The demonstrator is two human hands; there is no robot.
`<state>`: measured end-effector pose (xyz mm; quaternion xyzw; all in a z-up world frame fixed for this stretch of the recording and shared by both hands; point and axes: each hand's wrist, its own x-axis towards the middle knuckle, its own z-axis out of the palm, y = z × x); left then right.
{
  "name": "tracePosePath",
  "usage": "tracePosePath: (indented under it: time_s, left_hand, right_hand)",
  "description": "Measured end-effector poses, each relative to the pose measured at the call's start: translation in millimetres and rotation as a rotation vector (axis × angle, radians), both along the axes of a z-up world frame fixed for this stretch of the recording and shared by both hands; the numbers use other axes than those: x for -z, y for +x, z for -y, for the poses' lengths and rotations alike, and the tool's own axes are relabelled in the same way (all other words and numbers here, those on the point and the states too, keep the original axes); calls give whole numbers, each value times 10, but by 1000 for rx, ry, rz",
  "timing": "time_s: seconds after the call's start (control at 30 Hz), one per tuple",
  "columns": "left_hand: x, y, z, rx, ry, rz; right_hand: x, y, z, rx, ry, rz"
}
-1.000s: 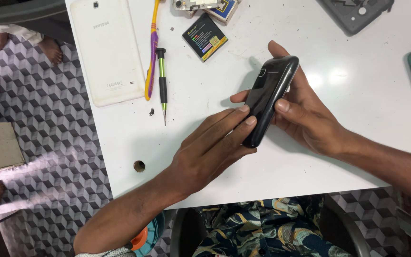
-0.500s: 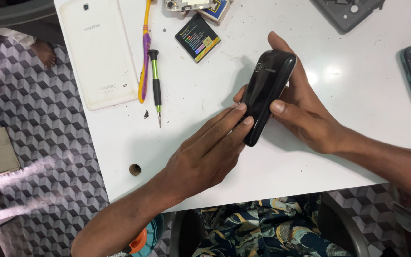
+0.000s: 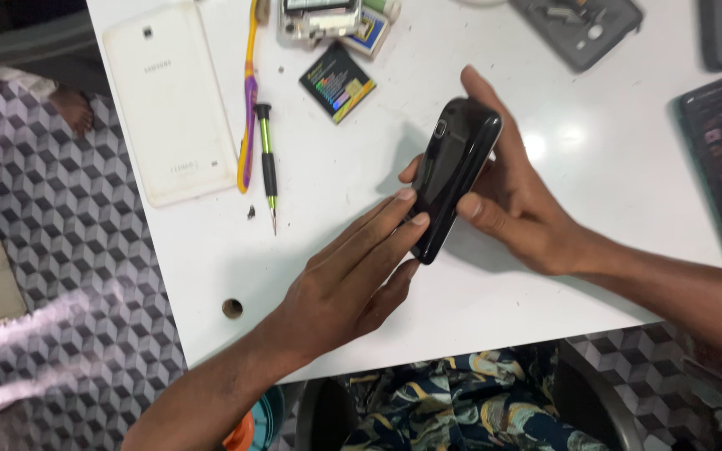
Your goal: The person disassembles and reassembles two mobile phones on a workbench. They remove the back cover of a white smartphone, unscrew internal components, and then reassemble it. They also remove the back cover and battery from a black feature phone.
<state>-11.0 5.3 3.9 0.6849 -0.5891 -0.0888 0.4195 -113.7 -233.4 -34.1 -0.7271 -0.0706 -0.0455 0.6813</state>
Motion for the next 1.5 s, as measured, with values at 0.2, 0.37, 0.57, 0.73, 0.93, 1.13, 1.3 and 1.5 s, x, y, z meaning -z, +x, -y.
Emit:
tracePosePath:
  time_s: [0.2, 0.37, 0.57, 0.73, 0.93, 1.13, 1.3, 1.5]
  left_hand:
    - [-99, -4, 50, -16, 1, -98]
    - [-81, -44, 63, -35, -42, -101]
    - [-28, -45, 72, -63, -31, -122]
    - [-14, -39, 75, -82, -19, -94]
    - [-2, -30, 85, -77, -22, -43]
    - [25, -24, 90, -85, -46, -46]
    - [56, -15, 94, -84, -94, -31]
    - [70, -8, 65, -62, -89, -9]
  right_hand:
    - [-93, -44, -60, -14, 59, 58]
    - [-109, -63, -58, -48, 38, 84]
    - [-145, -70, -78, -47, -39, 73]
    - [-154, -48, -83, -79, -228, 178]
    - [-145, -58, -84, -111, -257, 184]
    - [-158, -71, -97, -134, -348, 277]
    - [-153, -87, -84, -157, -400, 319]
    - [-116, -111, -70, -175, -382, 307]
